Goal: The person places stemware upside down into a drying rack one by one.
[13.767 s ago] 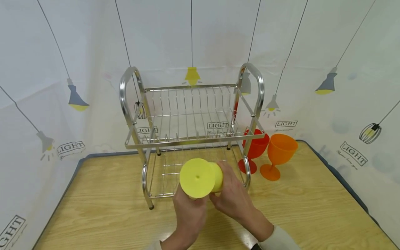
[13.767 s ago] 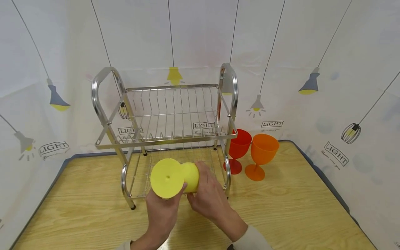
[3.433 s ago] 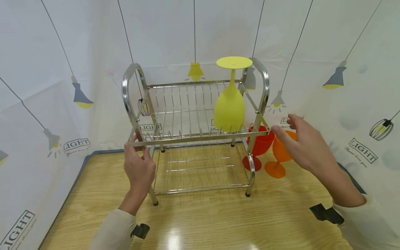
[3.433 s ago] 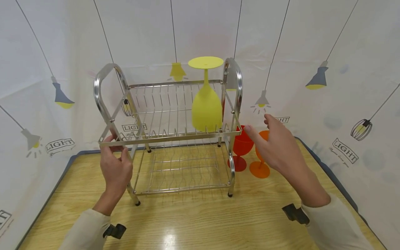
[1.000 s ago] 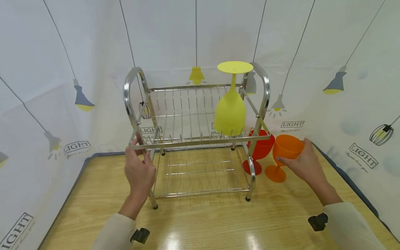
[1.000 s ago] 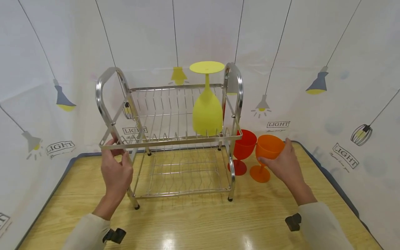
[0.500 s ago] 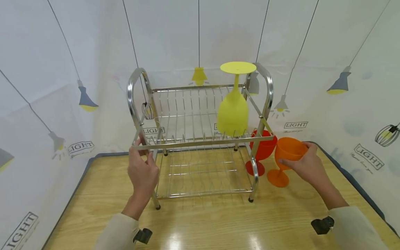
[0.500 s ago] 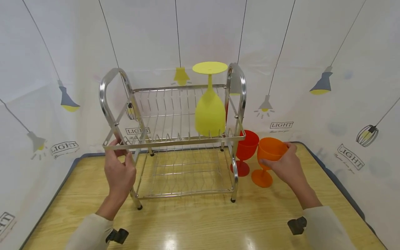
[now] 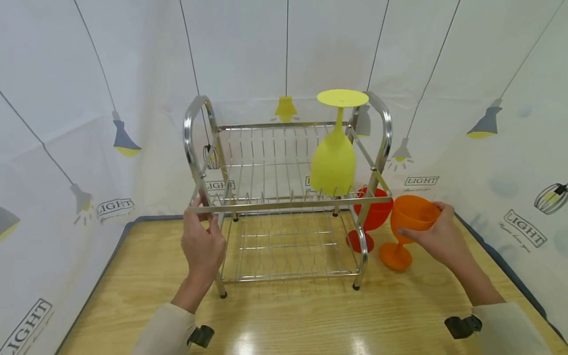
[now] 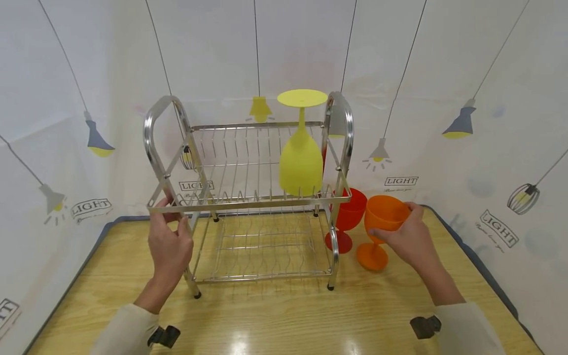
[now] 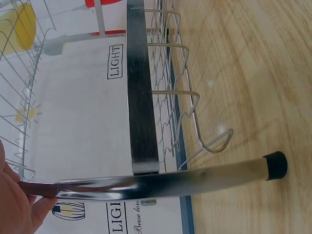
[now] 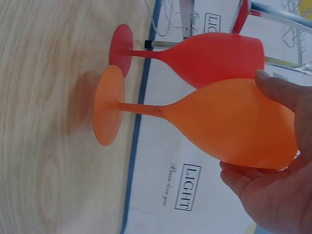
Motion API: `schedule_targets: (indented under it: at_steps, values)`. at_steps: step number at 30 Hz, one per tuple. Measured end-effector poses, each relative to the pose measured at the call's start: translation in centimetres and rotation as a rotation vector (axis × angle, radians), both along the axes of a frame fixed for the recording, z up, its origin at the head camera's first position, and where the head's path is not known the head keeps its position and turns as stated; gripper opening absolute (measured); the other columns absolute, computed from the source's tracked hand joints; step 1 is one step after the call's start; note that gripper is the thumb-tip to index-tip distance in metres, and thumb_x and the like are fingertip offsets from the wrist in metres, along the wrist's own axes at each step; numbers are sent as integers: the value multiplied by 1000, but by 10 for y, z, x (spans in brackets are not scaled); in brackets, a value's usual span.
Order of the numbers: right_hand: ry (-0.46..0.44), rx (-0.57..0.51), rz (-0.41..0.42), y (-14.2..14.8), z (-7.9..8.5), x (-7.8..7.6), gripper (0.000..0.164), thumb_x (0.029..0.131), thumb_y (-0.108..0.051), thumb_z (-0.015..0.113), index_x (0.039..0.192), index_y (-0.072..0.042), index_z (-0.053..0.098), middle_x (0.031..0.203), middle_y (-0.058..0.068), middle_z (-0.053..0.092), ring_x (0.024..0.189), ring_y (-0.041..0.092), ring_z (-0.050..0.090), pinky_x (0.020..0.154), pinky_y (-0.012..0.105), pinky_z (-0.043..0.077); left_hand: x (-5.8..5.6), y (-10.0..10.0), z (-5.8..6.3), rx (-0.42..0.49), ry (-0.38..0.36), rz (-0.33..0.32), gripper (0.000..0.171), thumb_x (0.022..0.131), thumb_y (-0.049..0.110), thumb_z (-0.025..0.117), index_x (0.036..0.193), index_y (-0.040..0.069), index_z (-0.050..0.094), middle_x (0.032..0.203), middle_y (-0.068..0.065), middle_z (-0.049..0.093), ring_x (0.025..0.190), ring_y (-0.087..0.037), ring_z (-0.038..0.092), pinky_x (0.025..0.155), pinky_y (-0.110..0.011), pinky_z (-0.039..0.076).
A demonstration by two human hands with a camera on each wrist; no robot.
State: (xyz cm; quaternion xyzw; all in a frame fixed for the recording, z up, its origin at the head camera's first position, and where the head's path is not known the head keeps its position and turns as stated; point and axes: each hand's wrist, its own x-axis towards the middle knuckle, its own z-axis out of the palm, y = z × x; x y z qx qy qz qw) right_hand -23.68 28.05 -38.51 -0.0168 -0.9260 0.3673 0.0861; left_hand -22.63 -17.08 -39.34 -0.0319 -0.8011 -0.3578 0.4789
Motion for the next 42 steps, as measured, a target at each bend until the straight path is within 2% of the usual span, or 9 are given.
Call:
schedule_targets:
  at_steps: [9,17,23,27,36,42]
  values:
    - [33,-22,27,-6,11,8,108,73,-47,71,138,3,1,120,34,36,99,46,42,82,59,41,-1,0,-2,5,13,-11,47,79,-9,59,122,-2,42,91,-16,54,75,-25,57,49,-35,52]
    - [72,-32,70,-14,25,17,104,74,-44,71,138,3,3,119,32,37,98,44,44,81,58,43,-1,0,1,9,-13,-12,43,80,-8,57,121,-3,42,95,-16,54,76,-26,56,50,-36,47]
    - [73,-44,99,-19,34,28,103,75,-42,71,138,1,3,121,30,35,100,43,43,80,57,44,-1,-1,1,9,-19,-36,44,80,-9,58,121,-3,42,98,-16,54,79,-26,56,55,-37,47]
    - [77,-45,125,-22,37,34,102,74,-40,72,138,1,4,121,28,36,100,42,44,79,55,45,-2,-1,0,10,-25,-47,44,81,-9,57,122,-3,41,95,-15,53,79,-25,56,56,-36,52]
    - [101,-32,162,-34,45,44,102,72,-38,75,138,2,9,121,25,37,101,41,45,80,57,44,-2,-2,-1,8,-48,-49,44,82,-8,57,122,-4,40,100,-17,53,83,-26,57,59,-37,51]
    - [104,-37,181,-43,50,48,100,70,-39,76,137,0,12,120,22,39,101,39,46,81,57,44,0,-4,-3,9,-53,-45,43,82,-8,56,122,-3,41,95,-15,53,81,-24,56,59,-35,54]
